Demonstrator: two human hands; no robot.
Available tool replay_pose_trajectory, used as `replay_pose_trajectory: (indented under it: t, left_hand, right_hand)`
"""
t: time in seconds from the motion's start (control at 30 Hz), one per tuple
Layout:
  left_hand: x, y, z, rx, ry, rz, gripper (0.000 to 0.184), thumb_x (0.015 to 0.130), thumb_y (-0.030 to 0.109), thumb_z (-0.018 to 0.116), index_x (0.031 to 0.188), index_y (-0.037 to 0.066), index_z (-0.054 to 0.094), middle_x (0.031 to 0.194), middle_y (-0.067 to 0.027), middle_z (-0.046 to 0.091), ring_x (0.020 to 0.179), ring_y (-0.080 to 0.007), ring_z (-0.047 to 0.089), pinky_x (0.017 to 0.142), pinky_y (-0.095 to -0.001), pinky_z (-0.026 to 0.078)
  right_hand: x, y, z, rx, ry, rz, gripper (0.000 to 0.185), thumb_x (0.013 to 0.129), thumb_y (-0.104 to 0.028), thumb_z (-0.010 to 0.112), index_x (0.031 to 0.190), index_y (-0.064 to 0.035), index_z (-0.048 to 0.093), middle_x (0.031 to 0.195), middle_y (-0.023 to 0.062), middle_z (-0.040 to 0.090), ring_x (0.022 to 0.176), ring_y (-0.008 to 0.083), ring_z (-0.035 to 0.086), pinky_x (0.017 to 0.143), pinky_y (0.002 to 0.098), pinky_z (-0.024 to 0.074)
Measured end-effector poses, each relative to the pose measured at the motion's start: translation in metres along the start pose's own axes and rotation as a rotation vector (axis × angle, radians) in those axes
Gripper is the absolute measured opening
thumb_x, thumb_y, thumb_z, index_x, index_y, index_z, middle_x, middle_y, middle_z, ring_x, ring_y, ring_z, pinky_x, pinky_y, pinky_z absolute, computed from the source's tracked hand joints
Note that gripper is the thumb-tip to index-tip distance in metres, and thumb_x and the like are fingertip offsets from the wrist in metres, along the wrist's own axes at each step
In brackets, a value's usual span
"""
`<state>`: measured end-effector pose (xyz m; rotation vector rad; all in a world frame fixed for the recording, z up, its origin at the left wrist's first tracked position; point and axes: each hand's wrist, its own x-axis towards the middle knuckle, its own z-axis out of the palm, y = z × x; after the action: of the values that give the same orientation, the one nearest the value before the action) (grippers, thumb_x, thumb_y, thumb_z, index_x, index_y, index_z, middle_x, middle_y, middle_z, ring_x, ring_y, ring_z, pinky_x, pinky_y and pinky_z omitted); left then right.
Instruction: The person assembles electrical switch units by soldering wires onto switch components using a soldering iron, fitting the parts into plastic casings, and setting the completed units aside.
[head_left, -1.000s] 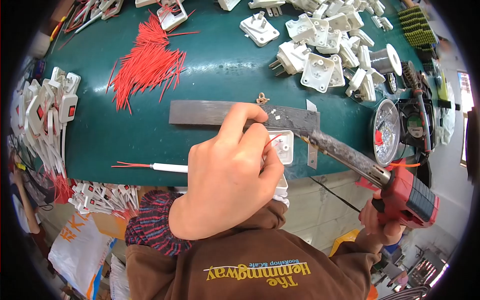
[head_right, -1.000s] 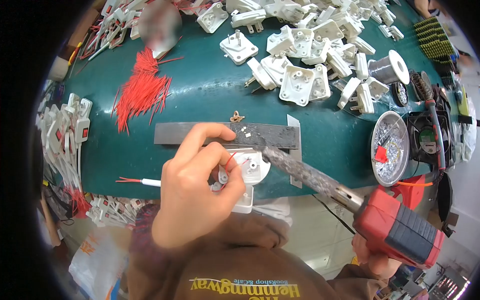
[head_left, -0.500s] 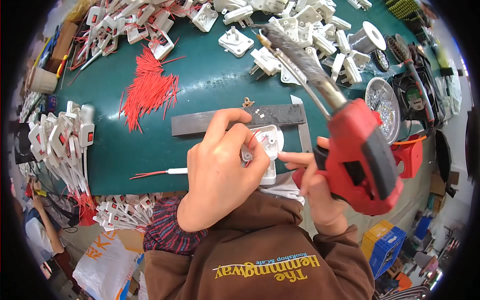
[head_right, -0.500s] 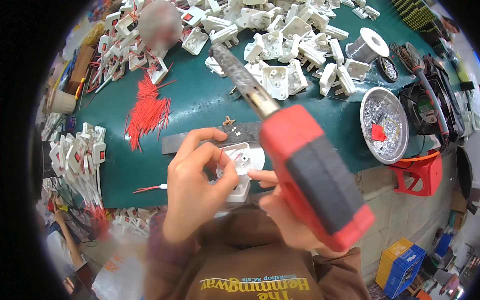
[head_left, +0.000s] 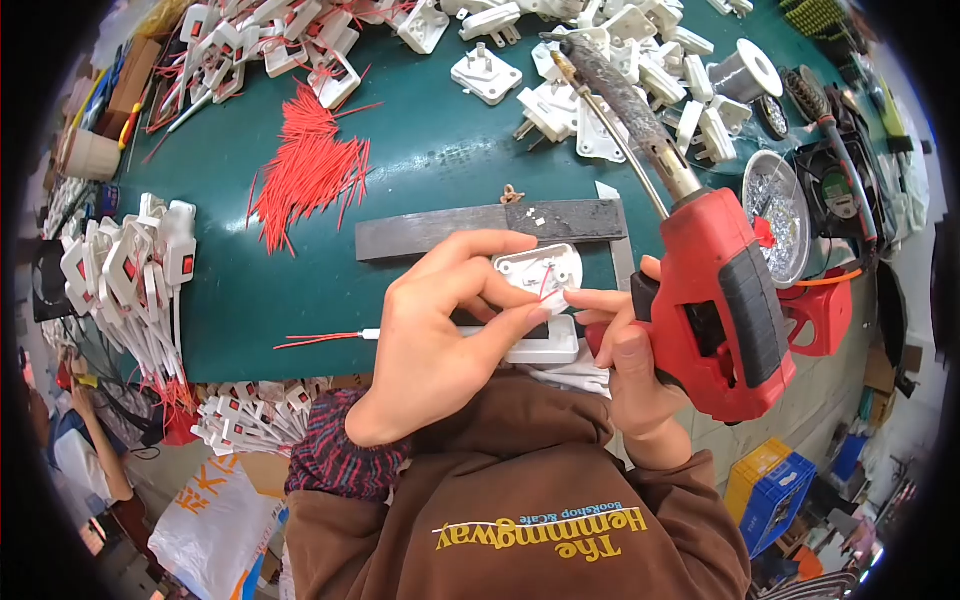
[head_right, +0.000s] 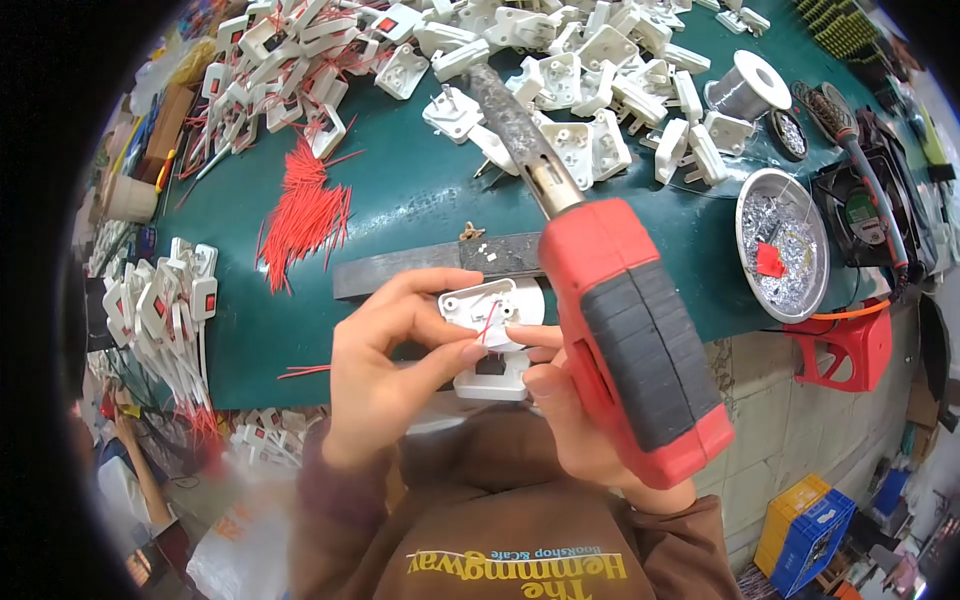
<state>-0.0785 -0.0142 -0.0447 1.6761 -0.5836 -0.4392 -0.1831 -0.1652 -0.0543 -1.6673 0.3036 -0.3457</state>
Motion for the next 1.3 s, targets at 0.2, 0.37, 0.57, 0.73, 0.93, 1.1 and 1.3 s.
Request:
replay_pose_trajectory:
  t: [0.2, 0.37, 0.57, 0.73, 0.93, 1.1, 1.3]
  left_hand:
    - [0.007, -0.002, 0.011, 0.115, 0.017, 0.061, 0.008, 0.076, 0.001, 0.071, 0.082, 0.002, 0.066, 0.103, -0.0120, 0.061, 0.070, -0.0154, 0.061, 0.053, -0.0251, 0.046]
    - [0.009, 0.000, 0.007, 0.183, -0.001, 0.048, 0.009, 0.074, 0.001, 0.067, 0.076, -0.001, 0.058, 0.097, -0.0125, 0.059, 0.063, -0.0186, 0.057, 0.053, -0.0291, 0.046]
    - [0.012, 0.002, 0.001, 0.192, -0.070, -0.019, 0.006, 0.073, -0.003, 0.064, 0.074, -0.002, 0.059, 0.100, -0.0106, 0.059, 0.069, -0.0097, 0.059, 0.050, -0.0196, 0.048]
    - [0.011, -0.002, 0.007, 0.219, -0.020, 0.019, 0.006, 0.072, -0.005, 0.063, 0.073, -0.003, 0.058, 0.098, -0.0103, 0.059, 0.063, -0.0088, 0.058, 0.047, -0.0196, 0.046]
    - [0.008, -0.007, 0.013, 0.236, 0.054, 0.094, 0.008, 0.070, -0.005, 0.064, 0.071, -0.003, 0.056, 0.095, -0.0103, 0.059, 0.058, -0.0087, 0.055, 0.045, -0.0209, 0.043]
    - [0.009, -0.008, 0.012, 0.229, 0.050, 0.103, 0.009, 0.069, -0.005, 0.064, 0.071, -0.002, 0.056, 0.093, -0.0102, 0.059, 0.055, -0.0084, 0.053, 0.044, -0.0215, 0.041]
    - [0.010, -0.011, 0.011, 0.183, 0.061, 0.118, 0.008, 0.069, -0.005, 0.064, 0.071, -0.002, 0.057, 0.093, -0.0093, 0.059, 0.055, -0.0079, 0.051, 0.044, -0.0211, 0.039]
  right_hand:
    - [0.000, 0.002, -0.005, 0.081, -0.047, -0.031, 0.011, 0.090, -0.008, 0.061, 0.087, -0.0005, 0.052, 0.105, 0.0168, 0.065, 0.082, 0.0162, 0.061, 0.069, 0.0299, 0.0501]
    - [0.001, 0.002, 0.009, 0.009, 0.084, -0.063, 0.065, 0.094, -0.037, 0.055, 0.132, 0.0085, 0.029, 0.061, 0.0049, 0.055, 0.083, 0.0246, 0.066, 0.065, 0.0264, 0.0478]
    - [-0.001, -0.008, 0.005, 0.064, 0.200, -0.059, 0.076, 0.088, -0.053, 0.056, 0.130, 0.0067, 0.034, 0.055, 0.0024, 0.050, 0.066, 0.0231, 0.064, 0.060, 0.0291, 0.0492]
    - [-0.034, -0.013, -0.046, 0.193, 0.099, -0.133, 0.080, 0.085, -0.057, 0.056, 0.131, 0.0045, 0.034, 0.055, 0.0028, 0.051, 0.052, 0.0198, 0.058, 0.056, 0.0341, 0.0515]
    - [-0.051, -0.030, -0.123, 0.291, -0.578, 0.015, 0.081, 0.080, -0.058, 0.061, 0.130, 0.0006, 0.037, 0.055, 0.0014, 0.053, 0.048, 0.0171, 0.056, 0.056, 0.0327, 0.0512]
    - [-0.079, -0.017, -0.125, 0.320, -0.407, 0.087, 0.083, 0.076, -0.069, 0.059, 0.120, 0.0004, 0.046, 0.051, -0.0028, 0.048, 0.042, 0.0127, 0.048, 0.047, 0.0286, 0.0404]
    - [-0.086, -0.027, -0.117, 0.165, -0.215, 0.139, 0.078, 0.077, -0.066, 0.061, 0.116, 0.0009, 0.051, 0.052, -0.0023, 0.049, 0.043, 0.0122, 0.048, 0.048, 0.0284, 0.0403]
